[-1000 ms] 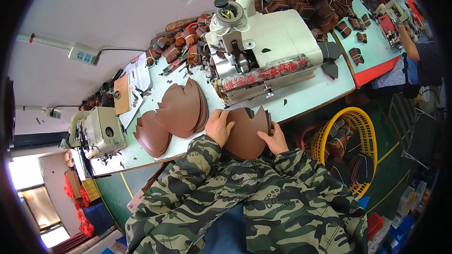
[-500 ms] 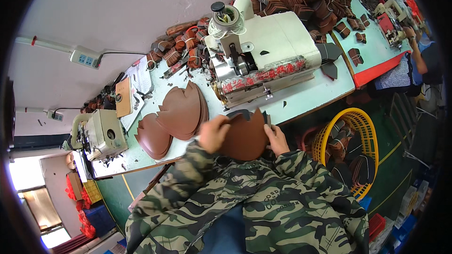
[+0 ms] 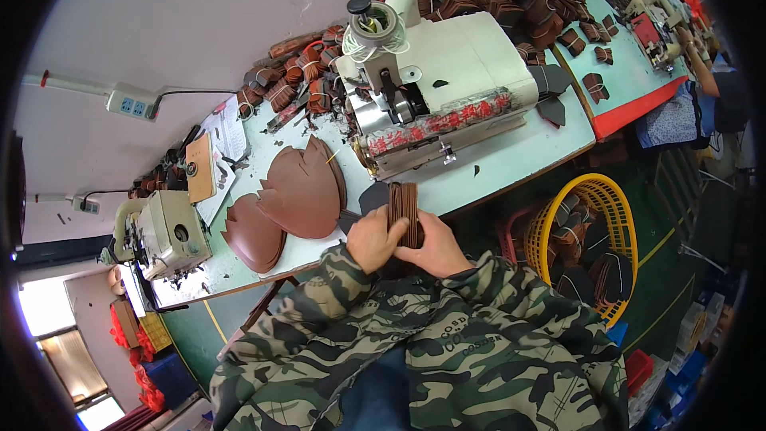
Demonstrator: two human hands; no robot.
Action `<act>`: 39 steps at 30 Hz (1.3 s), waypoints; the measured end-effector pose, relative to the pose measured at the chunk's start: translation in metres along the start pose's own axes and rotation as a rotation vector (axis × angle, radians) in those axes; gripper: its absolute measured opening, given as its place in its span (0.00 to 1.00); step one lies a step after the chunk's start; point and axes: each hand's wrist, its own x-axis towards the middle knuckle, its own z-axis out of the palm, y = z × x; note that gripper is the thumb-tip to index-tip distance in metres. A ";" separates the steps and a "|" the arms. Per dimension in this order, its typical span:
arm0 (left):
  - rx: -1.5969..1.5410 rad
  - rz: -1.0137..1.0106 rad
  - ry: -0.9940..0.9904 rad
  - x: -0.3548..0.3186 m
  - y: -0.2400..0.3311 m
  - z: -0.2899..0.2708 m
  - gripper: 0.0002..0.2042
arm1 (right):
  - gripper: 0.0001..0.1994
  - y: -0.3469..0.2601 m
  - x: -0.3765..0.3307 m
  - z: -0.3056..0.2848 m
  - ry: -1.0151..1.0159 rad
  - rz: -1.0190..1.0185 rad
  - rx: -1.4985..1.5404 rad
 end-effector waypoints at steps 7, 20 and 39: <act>-1.028 -0.260 -0.099 0.024 -0.076 0.052 0.17 | 0.35 0.016 0.018 -0.005 -0.143 0.162 0.023; -0.700 -0.254 0.261 -0.042 -0.196 -0.134 0.13 | 0.24 0.081 0.014 -0.028 -0.028 0.274 0.331; 0.061 0.186 0.167 0.029 -0.063 0.028 0.22 | 0.24 0.086 0.012 -0.020 -0.093 0.340 0.435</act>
